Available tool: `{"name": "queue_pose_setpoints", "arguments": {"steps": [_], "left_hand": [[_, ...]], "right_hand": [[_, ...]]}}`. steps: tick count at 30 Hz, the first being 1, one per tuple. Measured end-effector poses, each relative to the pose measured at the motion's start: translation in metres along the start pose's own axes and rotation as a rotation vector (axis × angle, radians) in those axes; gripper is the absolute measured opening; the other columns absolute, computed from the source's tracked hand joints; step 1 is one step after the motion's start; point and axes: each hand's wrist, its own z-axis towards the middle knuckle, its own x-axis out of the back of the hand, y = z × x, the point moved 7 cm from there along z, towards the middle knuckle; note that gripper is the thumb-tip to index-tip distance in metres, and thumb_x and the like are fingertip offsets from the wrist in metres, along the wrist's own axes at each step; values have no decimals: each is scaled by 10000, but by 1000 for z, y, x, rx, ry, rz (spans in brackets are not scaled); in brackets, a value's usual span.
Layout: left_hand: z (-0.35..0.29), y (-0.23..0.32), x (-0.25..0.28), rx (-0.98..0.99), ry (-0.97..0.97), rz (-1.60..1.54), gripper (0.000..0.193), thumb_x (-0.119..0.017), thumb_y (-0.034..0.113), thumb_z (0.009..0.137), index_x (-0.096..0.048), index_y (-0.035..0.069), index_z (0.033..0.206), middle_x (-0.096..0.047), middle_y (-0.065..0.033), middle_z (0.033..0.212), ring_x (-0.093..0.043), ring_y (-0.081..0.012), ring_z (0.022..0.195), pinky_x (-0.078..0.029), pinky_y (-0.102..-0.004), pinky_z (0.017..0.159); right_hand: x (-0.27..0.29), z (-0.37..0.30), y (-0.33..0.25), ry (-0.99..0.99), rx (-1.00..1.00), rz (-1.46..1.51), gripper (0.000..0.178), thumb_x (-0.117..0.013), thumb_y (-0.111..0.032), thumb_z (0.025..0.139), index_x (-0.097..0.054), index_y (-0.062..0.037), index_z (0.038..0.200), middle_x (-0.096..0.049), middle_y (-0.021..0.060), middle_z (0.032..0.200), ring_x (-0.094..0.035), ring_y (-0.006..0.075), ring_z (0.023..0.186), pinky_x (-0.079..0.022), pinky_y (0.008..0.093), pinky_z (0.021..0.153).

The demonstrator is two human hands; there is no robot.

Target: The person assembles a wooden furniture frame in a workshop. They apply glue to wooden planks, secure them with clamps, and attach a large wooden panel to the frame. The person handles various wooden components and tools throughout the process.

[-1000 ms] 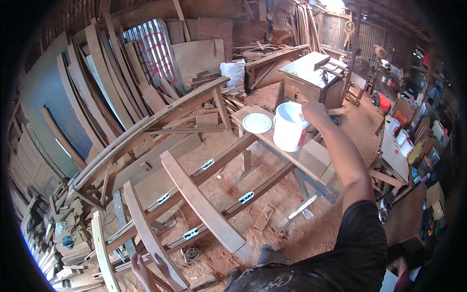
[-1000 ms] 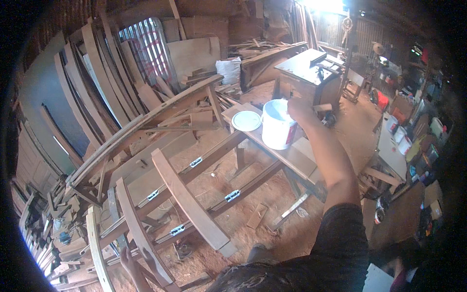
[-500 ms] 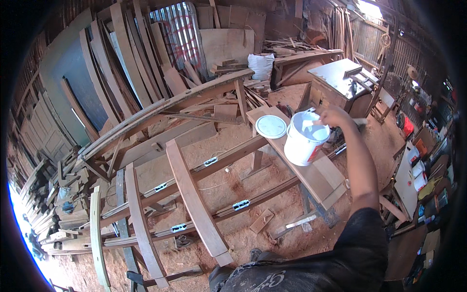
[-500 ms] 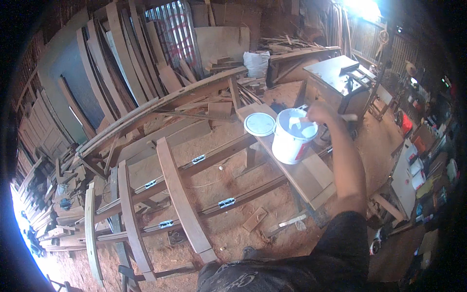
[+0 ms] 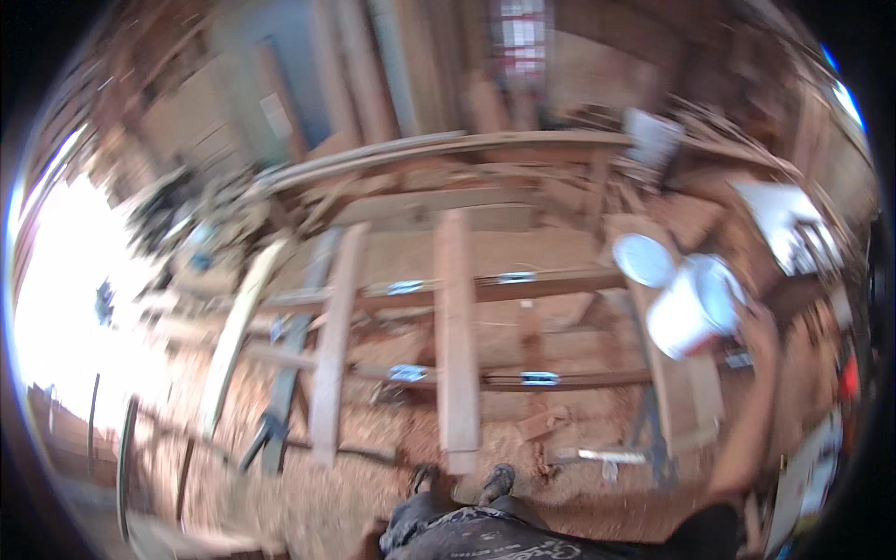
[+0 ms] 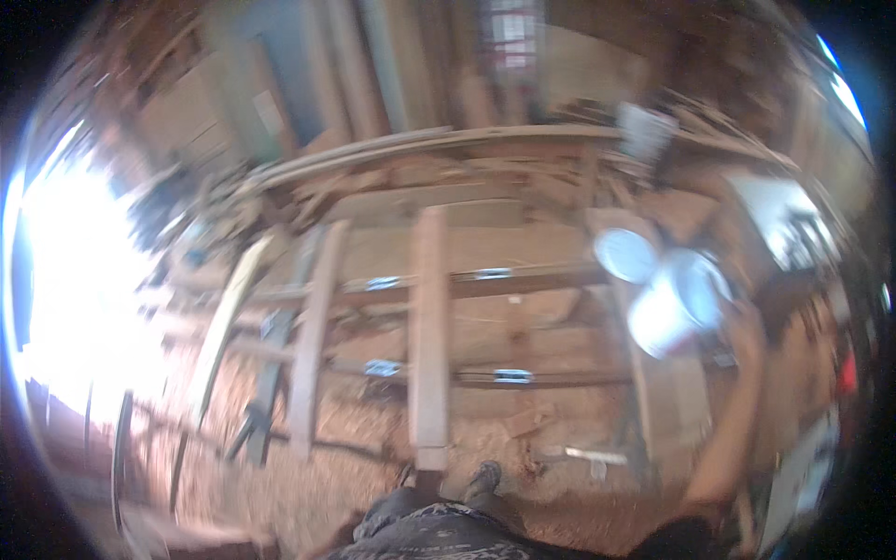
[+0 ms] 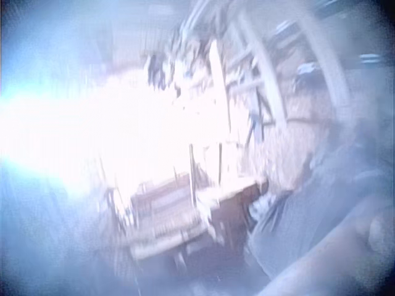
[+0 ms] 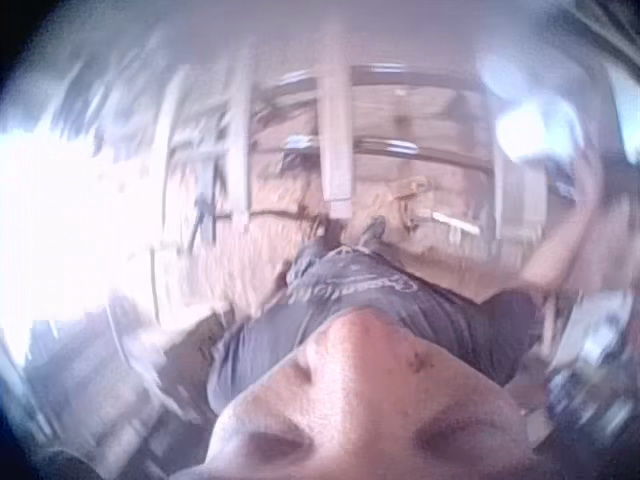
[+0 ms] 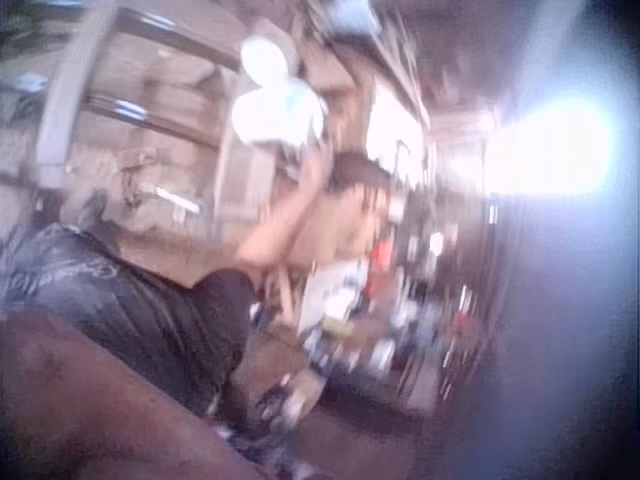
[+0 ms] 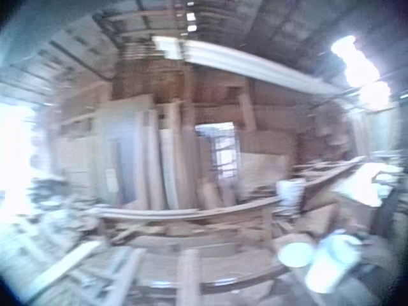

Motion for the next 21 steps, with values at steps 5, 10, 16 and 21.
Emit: {"name": "queue_pose_setpoints", "arguments": {"steps": [5, 10, 16, 21], "left_hand": [[-24, -54, 19, 157, 229, -524, 507, -622, 493, 918, -716, 104, 1229, -685, -180, 1267, -631, -353, 1207, -482, -413, 1034], [-74, -84, 37, 229, 403, -642, 475, -659, 476, 899, -739, 109, 1191, -707, -184, 1218, -653, -348, 1168, -504, -411, 1007], [-78, -163, -2, 228, 309, -636, 486, -670, 504, 883, -742, 138, 1194, -708, -192, 1204, -661, -339, 1157, -508, -414, 1009], [-75, -269, 2, 162, 299, -620, 513, -668, 514, 880, -724, 141, 1226, -700, -186, 1225, -648, -352, 1173, -500, -416, 1014]], "right_hand": [[-2, 3, 41, 145, -178, 333, 406, -647, -326, 982, -604, -136, 1339, -559, -32, 916, -461, 29, 661, -393, 184, 514], [-54, -8, 37, 54, -168, 988, 373, -604, -217, 1014, -589, -77, 1360, -621, -58, 1021, -503, 16, 713, -436, 152, 564], [-184, -112, -96, 6, 10, 1082, 419, -613, -265, 1023, -568, -103, 1408, -617, -64, 1040, -493, 15, 716, -419, 163, 602], [-367, -294, -246, -321, 61, 1092, 443, -620, -299, 1010, -564, -158, 1426, -595, -46, 1024, -477, 15, 645, -393, 154, 495]]}}
